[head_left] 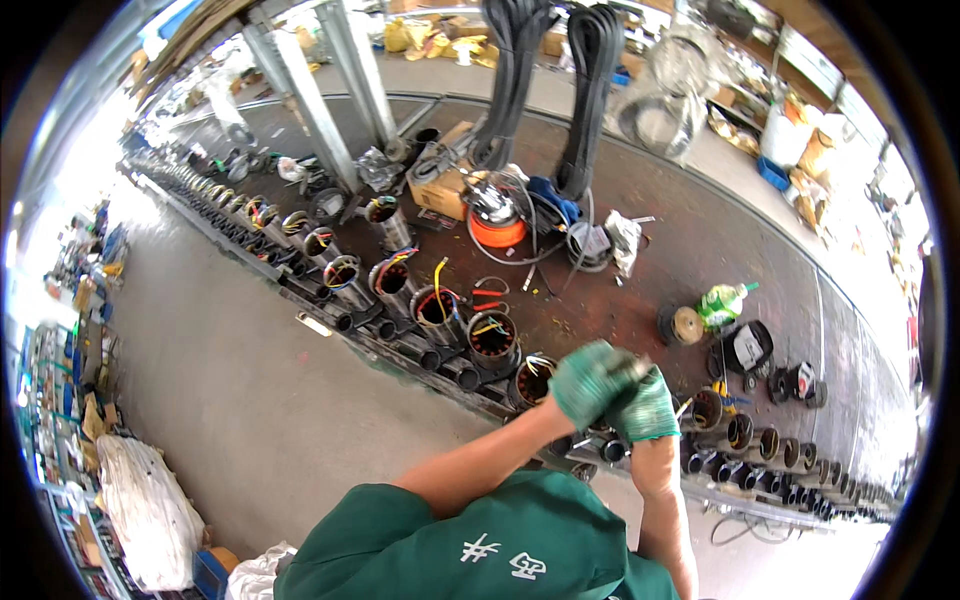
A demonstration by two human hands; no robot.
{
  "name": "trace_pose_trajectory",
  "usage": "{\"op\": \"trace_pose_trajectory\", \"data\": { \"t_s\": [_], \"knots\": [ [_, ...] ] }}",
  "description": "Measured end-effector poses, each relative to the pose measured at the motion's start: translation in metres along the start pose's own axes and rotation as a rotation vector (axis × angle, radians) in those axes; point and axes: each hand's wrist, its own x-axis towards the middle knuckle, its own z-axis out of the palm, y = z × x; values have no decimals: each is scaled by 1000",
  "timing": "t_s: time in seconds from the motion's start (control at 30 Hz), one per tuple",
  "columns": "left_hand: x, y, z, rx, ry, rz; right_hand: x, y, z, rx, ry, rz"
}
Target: The person strips the insulation from the ends of wires protruding from metal pipes using a yellow wire stripper. They handle the wires and tools with green gloves, occasionally removing them to use a red marker on a wire before resuming the stripping process.
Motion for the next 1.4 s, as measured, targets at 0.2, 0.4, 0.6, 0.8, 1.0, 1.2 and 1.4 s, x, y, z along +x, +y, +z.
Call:
{"op": "trace_pose_trajectory", "data": {
  "t_s": [0.2,0.4,0.6,0.8,1.0,1.2,1.4],
  "knots": [
    [-12,-16,17,15,-134,495,34,12,11,335,233,24],
    [-41,7,-25,-564,-408,149,68,9,-17,381,387,-7],
    [-54,18,-37,-466,-400,20,90,5,-17,-146,248,-209],
    [-38,5,7,-376,-44,-115,28,-2,45,411,-36,31],
    [1,-3,4,-854,168,-399,-5,-15,35,-220,-119,-262],
    [2,43,36,-1679,-117,-558,-22,20,-17,1116,17,326],
    [-36,58,73,-1146,-643,-522,-19,21,-123,782,690,-30]
  ]
}}
